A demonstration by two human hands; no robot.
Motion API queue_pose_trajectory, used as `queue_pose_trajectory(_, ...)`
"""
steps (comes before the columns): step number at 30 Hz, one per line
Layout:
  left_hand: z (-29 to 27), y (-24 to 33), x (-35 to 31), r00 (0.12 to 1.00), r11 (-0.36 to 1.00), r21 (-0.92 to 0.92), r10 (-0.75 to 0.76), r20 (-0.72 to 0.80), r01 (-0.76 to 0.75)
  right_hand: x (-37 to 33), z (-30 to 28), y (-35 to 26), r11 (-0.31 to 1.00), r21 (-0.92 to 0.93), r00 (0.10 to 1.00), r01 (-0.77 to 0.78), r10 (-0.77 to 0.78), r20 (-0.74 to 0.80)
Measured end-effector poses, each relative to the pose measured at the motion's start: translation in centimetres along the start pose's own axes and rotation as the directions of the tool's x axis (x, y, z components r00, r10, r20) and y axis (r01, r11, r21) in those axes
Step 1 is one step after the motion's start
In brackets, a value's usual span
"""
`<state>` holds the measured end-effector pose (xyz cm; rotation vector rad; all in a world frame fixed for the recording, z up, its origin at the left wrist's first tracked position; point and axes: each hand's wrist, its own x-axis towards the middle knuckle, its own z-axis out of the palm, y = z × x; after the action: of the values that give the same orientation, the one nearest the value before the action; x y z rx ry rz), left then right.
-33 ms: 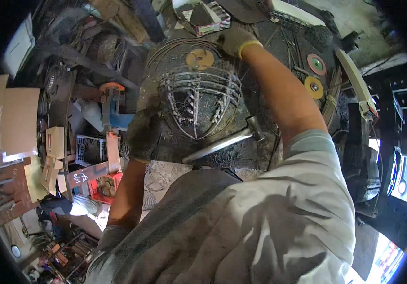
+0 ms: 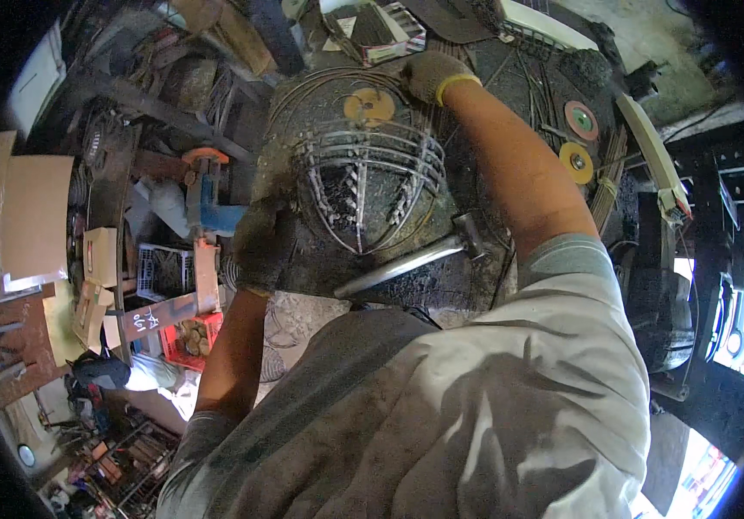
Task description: The person uses a welding tool to join metal rods of a curved frame, then hammers the joints to secure them and checks the alignment by hand.
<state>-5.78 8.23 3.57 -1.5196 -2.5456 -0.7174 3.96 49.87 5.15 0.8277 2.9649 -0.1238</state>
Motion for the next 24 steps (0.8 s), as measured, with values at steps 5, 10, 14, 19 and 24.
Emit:
queue_pose_trajectory(5,-0.5,0.1,-0.6,0.999,1.0,0.009,0.002,-0.052,-0.002,-0.2,-1.3,-3.3,0.995,-0.087,0.993,-0.042,0.051,0.109)
queue_pose_trajectory(10,-0.2,-0.2,-0.3,0.999,1.0,-0.006,0.022,-0.048,-0.022,0.6,-0.8,-2.9,0.995,-0.093,0.994,-0.045,0.055,0.099)
queue_pose_trajectory(14,-0.5,0.4,-0.4,0.997,0.999,-0.025,0.018,-0.07,-0.02,0.9,-4.0,-1.6,0.999,-0.044,0.994,0.009,-0.004,0.107)
queue_pose_trajectory(19,-0.4,0.1,-0.4,0.995,0.999,-0.032,0.028,-0.095,-0.031,-0.1,-7.3,-0.2,0.96,-0.145,0.962,0.24,-0.216,0.164)
queue_pose_trajectory(24,0.3,-0.6,-0.7,0.992,0.998,-0.015,0.057,-0.115,-0.059,-2.0,-5.5,-0.9,0.953,-0.086,0.929,0.29,-0.259,0.264)
